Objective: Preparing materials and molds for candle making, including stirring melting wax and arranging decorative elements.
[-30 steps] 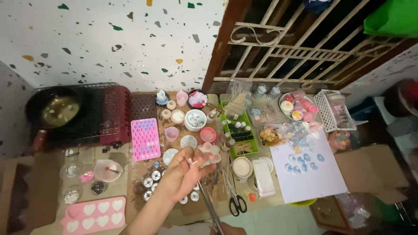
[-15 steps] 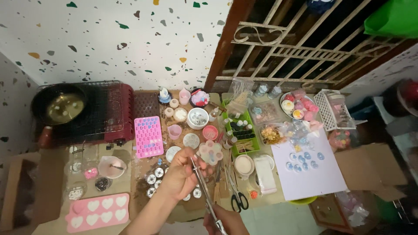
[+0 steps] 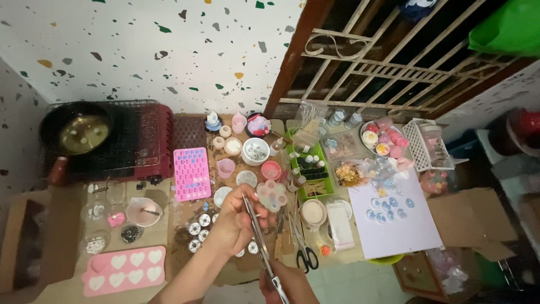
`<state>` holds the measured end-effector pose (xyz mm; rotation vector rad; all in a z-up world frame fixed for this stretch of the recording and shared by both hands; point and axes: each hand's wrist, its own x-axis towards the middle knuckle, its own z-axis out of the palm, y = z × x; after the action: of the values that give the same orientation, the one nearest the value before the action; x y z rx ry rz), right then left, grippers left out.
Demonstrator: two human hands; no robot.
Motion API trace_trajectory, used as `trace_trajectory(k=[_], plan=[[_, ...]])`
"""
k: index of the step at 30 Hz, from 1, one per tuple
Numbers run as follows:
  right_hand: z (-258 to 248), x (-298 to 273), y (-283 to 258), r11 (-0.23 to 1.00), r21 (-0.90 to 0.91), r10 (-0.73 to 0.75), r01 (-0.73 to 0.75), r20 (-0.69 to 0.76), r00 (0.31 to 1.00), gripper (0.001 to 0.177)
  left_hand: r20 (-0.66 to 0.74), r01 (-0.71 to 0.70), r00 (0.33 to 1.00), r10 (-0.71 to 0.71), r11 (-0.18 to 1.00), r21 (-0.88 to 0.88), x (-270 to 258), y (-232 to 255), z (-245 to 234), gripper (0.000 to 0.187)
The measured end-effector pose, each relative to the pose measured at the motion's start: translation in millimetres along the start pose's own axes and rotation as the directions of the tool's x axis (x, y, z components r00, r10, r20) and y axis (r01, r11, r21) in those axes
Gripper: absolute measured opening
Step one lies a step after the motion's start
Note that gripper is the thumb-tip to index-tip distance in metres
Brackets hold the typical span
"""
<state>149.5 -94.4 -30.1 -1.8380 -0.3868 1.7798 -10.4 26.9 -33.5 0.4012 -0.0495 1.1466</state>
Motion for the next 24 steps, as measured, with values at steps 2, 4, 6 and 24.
trace_trajectory(k=[2,4,6,24], plan=[[1,-6,-7,0.994,-0.105,-0.001,0.005,0.04,0.999,0.047,0.009,0.012,1.0,-0.012,1.0,-0.013,-1,0,-4,0.053],[-2,0,-3,0.978,-0.209,0.002,0.015,0.081,0.997,0.047,0.018,0.024,1.0,-0.023,0.999,-0.026,-1,1,-6,0.054],[-11,17,11,0.97,-0.238,-0.011,0.043,0.133,0.991,0.04,0.045,0.039,0.998,-0.037,0.999,-0.035,-1,2,-5,0.055],[-3,-22,-8,0.527,-0.646,-0.405,0.552,0.38,0.832,0.005,0.089,-0.006,0.996,0.002,0.999,0.049,-4,10,-22,0.044]])
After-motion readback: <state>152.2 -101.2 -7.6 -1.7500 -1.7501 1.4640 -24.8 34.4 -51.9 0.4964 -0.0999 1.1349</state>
